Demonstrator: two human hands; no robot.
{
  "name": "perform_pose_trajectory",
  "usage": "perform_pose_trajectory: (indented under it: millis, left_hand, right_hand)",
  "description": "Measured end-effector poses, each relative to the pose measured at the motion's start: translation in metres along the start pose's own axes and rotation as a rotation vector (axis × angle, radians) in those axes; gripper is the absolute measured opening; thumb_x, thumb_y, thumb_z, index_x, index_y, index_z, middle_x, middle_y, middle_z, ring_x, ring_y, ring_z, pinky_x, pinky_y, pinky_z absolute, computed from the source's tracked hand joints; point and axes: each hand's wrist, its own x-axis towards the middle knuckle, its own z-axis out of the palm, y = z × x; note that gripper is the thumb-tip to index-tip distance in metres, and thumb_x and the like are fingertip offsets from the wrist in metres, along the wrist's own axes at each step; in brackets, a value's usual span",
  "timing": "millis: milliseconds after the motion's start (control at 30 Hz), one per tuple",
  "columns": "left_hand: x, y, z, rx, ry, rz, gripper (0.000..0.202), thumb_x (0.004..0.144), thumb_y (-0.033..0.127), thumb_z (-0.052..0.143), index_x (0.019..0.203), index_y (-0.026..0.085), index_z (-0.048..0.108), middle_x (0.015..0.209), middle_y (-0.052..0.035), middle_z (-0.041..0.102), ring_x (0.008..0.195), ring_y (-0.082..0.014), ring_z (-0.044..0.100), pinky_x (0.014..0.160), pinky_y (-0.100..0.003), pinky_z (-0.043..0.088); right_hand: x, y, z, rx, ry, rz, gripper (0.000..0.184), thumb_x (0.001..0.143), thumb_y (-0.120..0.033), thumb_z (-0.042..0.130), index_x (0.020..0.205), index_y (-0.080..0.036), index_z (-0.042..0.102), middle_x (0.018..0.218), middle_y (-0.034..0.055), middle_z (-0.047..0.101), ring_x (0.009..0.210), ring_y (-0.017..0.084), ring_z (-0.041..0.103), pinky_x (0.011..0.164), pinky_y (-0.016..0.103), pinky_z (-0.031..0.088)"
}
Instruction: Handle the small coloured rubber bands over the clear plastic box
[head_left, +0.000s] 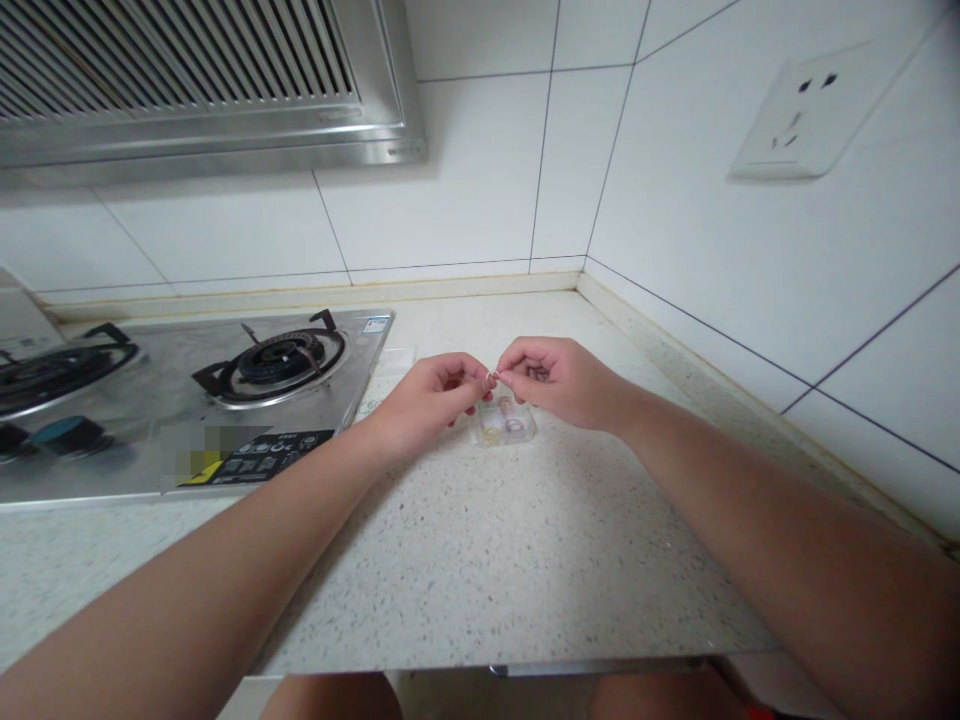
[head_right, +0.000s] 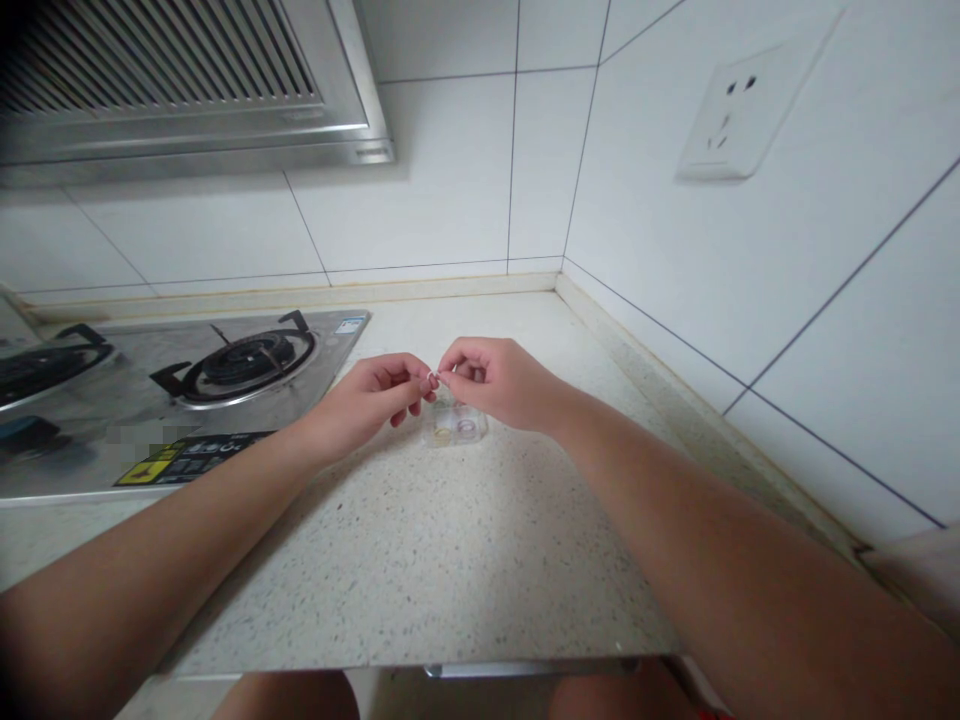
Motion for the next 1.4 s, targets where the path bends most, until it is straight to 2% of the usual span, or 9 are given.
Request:
perform_pose_trajectory:
  millis: [767,1400]
  left_hand:
    - [0.0003,-0.0006,0.0002,-0.008,-0.018,0.018,0.008,0.083,0.02,0.058,0.085,0.014,0.064,0.077,-0.001,0.064,0.061,-0.008,0.052,0.051,-0.019,0.038]
    - [0.0011,0.0007,-0.001,0.046,0.035,0.037,0.009,0.084,0.021,0.058,0.084,0.015,0.064,0.077,0.0002,0.063,0.062,-0.0077,0.052,0.053,-0.019,0.039]
  right_hand:
    - [0.0003,0.0019,0.0003,-0.007,-0.009,-0.001,0.013,0.089,-0.028,0.061,0.087,-0.016,0.066,0.065,-0.0007,0.062,0.057,0.009,0.051,0.051,0.023,0.035]
    - [0.0,-0.0014,-0.0007,-0.019,-0.007,-0.002,0.017,0.089,-0.032,0.062,0.088,-0.015,0.065,0.064,-0.0013,0.06,0.055,0.008,0.049,0.049,0.023,0.034]
